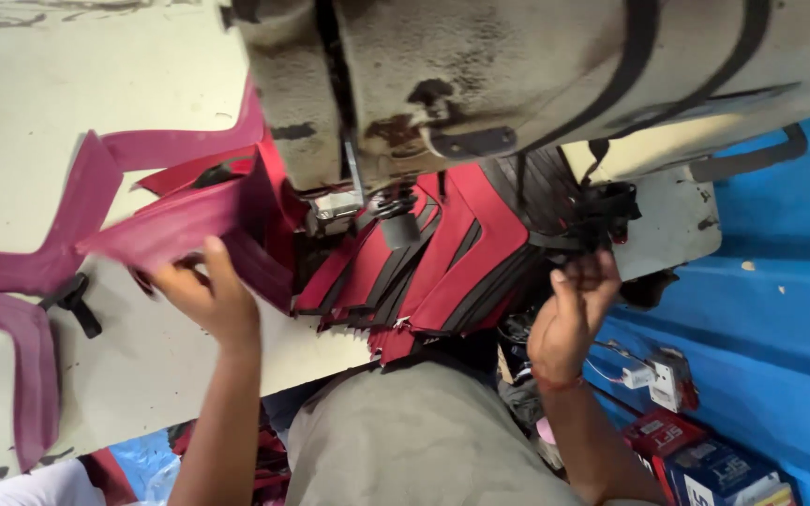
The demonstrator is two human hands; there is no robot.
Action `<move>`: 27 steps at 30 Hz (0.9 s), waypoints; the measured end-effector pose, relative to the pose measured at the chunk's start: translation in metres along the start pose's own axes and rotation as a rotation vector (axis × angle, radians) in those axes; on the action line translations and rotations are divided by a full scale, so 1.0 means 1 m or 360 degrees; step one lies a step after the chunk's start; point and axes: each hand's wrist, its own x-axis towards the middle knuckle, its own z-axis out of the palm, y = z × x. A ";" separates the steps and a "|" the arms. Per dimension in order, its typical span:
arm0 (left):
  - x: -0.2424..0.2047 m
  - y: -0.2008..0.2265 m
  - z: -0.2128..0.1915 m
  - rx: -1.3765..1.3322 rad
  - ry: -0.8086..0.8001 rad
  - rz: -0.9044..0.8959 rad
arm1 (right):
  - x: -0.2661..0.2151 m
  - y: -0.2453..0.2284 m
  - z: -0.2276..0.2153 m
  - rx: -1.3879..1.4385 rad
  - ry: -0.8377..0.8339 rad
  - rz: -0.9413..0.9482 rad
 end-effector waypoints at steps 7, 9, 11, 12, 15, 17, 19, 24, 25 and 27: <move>-0.074 0.077 0.056 -0.0342 -0.0589 -0.0070 | 0.002 -0.017 0.005 0.0068 -0.0069 0.0317; -0.069 0.105 0.063 -0.0242 -0.0997 -0.0355 | 0.004 -0.018 -0.002 -0.0027 -0.0304 0.0292; -0.064 0.122 0.069 -0.0113 -0.1177 0.0022 | 0.003 -0.006 -0.021 -0.0070 -0.0332 0.0301; -0.062 0.130 0.071 0.0030 -0.1365 0.0391 | 0.001 0.000 -0.031 -0.0116 -0.0342 0.0320; -0.065 0.152 0.102 0.0005 -0.1629 0.0583 | 0.005 -0.023 -0.009 -0.0074 -0.0486 0.0384; -0.072 0.155 0.118 -0.0036 -0.1670 0.0536 | 0.002 -0.032 -0.004 -0.0103 -0.0548 0.0326; -0.075 0.161 0.130 -0.0079 -0.1710 0.0488 | 0.001 -0.038 -0.003 -0.0134 -0.0610 0.0268; -0.086 0.159 0.133 -0.0248 -0.1695 0.0331 | -0.010 -0.033 -0.022 -0.0248 -0.0600 0.0244; -0.086 0.158 0.135 -0.0242 -0.1692 0.0328 | -0.001 -0.035 -0.014 -0.0245 -0.0604 0.0249; -0.088 0.156 0.134 -0.0162 -0.1874 0.0457 | 0.012 -0.041 0.000 0.0398 -0.0651 0.0642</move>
